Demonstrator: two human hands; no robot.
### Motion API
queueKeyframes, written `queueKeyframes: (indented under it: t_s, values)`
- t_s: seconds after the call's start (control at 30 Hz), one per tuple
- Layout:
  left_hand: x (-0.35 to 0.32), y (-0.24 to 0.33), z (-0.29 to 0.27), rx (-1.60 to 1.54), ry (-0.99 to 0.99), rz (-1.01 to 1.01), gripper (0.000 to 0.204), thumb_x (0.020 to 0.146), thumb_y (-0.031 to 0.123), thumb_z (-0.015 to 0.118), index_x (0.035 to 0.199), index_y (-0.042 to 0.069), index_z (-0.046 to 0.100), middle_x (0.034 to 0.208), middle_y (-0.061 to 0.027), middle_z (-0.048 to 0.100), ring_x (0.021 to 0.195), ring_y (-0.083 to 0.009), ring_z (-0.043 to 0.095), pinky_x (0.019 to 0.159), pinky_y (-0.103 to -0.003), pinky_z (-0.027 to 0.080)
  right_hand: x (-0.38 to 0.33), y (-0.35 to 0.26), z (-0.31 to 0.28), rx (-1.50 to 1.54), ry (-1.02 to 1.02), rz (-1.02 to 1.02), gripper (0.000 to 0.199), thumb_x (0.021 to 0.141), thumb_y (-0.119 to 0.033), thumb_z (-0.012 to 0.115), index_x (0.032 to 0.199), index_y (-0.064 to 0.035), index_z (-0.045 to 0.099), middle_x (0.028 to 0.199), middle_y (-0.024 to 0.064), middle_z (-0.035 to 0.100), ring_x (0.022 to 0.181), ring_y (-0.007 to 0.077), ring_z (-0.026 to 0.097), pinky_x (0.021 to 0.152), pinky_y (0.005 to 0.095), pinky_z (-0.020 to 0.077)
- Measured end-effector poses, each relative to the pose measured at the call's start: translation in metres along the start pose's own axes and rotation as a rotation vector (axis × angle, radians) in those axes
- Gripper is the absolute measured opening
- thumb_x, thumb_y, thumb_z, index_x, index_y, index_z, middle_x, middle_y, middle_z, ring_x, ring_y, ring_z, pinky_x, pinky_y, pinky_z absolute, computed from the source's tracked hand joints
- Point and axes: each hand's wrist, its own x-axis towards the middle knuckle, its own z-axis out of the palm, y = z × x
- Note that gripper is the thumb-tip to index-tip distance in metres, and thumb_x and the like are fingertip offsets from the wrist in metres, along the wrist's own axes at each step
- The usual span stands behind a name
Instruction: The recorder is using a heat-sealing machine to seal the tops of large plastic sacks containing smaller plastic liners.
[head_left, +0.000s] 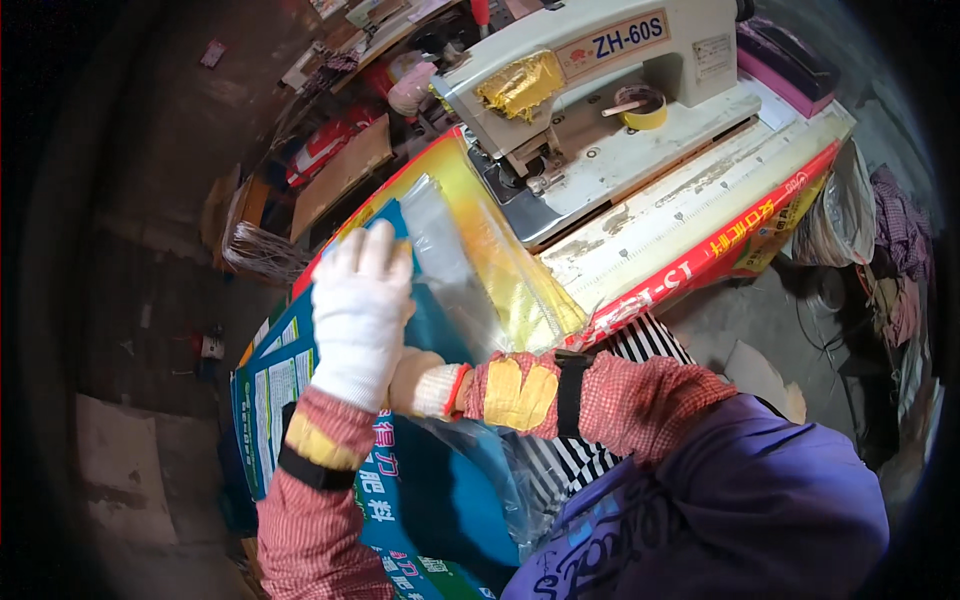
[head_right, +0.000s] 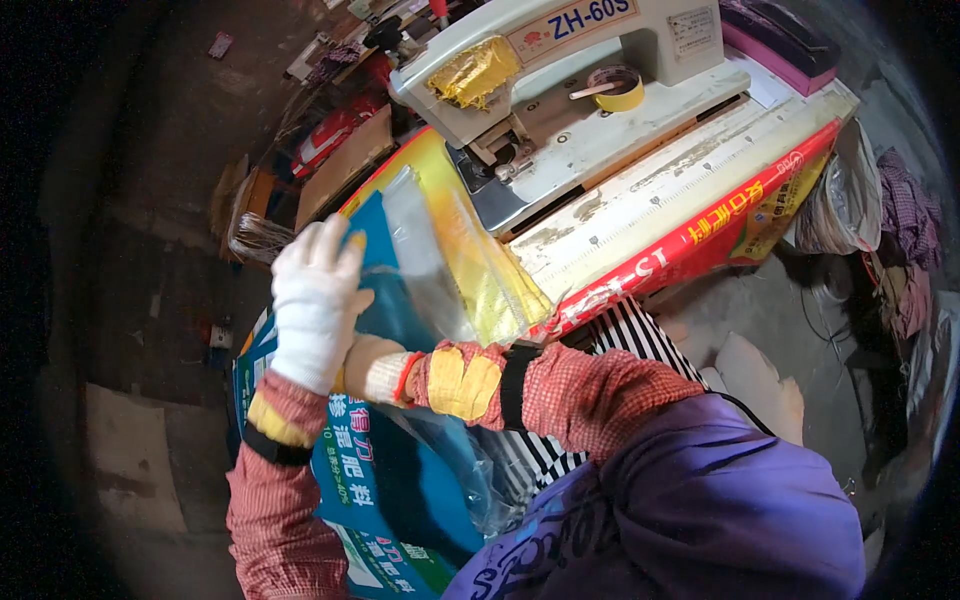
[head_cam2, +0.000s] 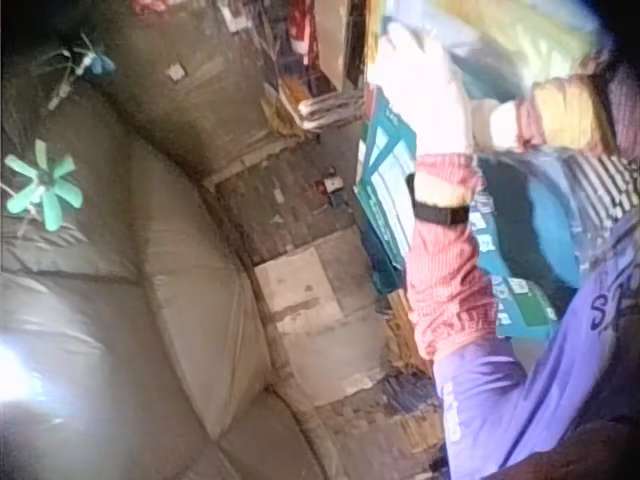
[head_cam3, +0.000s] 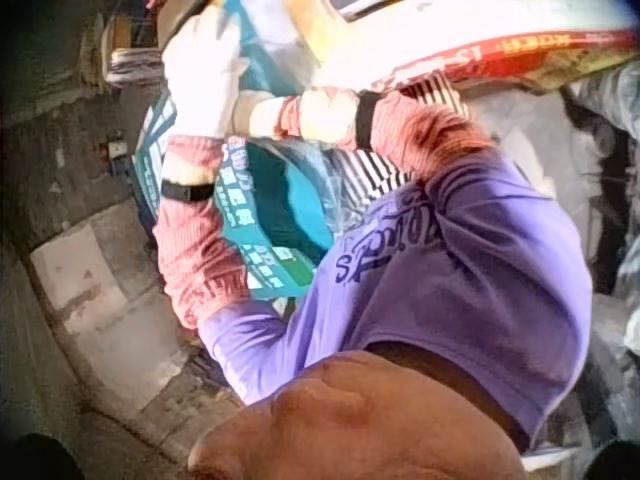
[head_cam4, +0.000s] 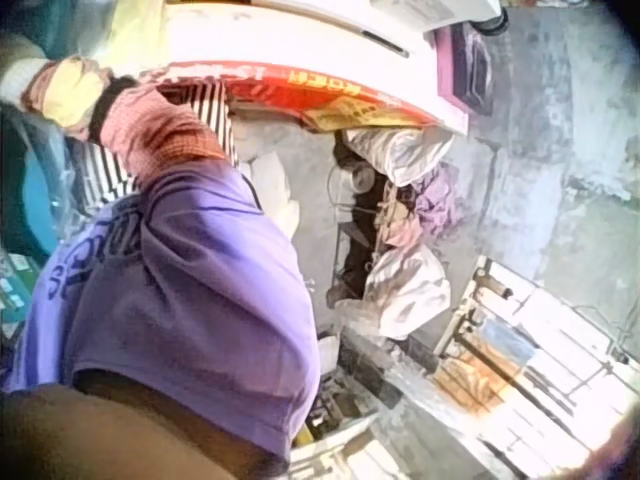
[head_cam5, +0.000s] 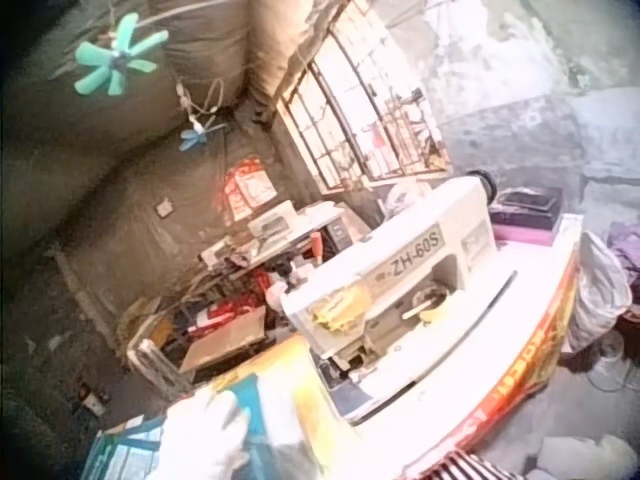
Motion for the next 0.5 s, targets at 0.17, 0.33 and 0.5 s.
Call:
queueKeyframes:
  t_s: [0.17,0.33,0.5]
  values:
    - [-0.029,0.016,0.042,-0.387,-0.449,0.160,0.006,0.072,0.007,0.053,0.078,0.008,0.054,0.076,-0.0108,0.059,0.072,-0.0303,0.060,0.062,-0.040,0.048,-0.025,0.028,0.022,-0.161,-0.102,-0.392,0.023,0.076,-0.018,0.056,0.094,-0.0071,0.065,0.086,0.0136,0.065,0.078,0.0297,0.063,0.065,0.0389,0.0486]
    - [-0.039,-0.024,0.045,-0.119,-0.205,-0.188,0.030,0.078,0.007,0.053,0.108,0.012,0.052,0.074,-0.0104,0.059,0.067,-0.0279,0.062,0.056,-0.036,0.049,-0.027,0.032,0.007,0.599,-0.222,0.124,0.080,0.080,-0.061,0.048,0.139,-0.0121,0.027,0.091,0.0252,0.062,0.086,0.0357,0.061,0.074,0.0423,0.0457]
    - [-0.012,-0.051,0.040,0.148,-0.390,-0.368,0.023,0.080,0.009,0.053,0.102,0.009,0.059,0.078,-0.0123,0.063,0.070,-0.0269,0.064,0.058,-0.035,0.050,-0.013,0.038,0.023,0.583,-0.172,0.164,0.079,0.082,-0.063,0.042,0.138,-0.0086,0.028,0.102,0.0260,0.059,0.090,0.0371,0.060,0.073,0.0422,0.0460]
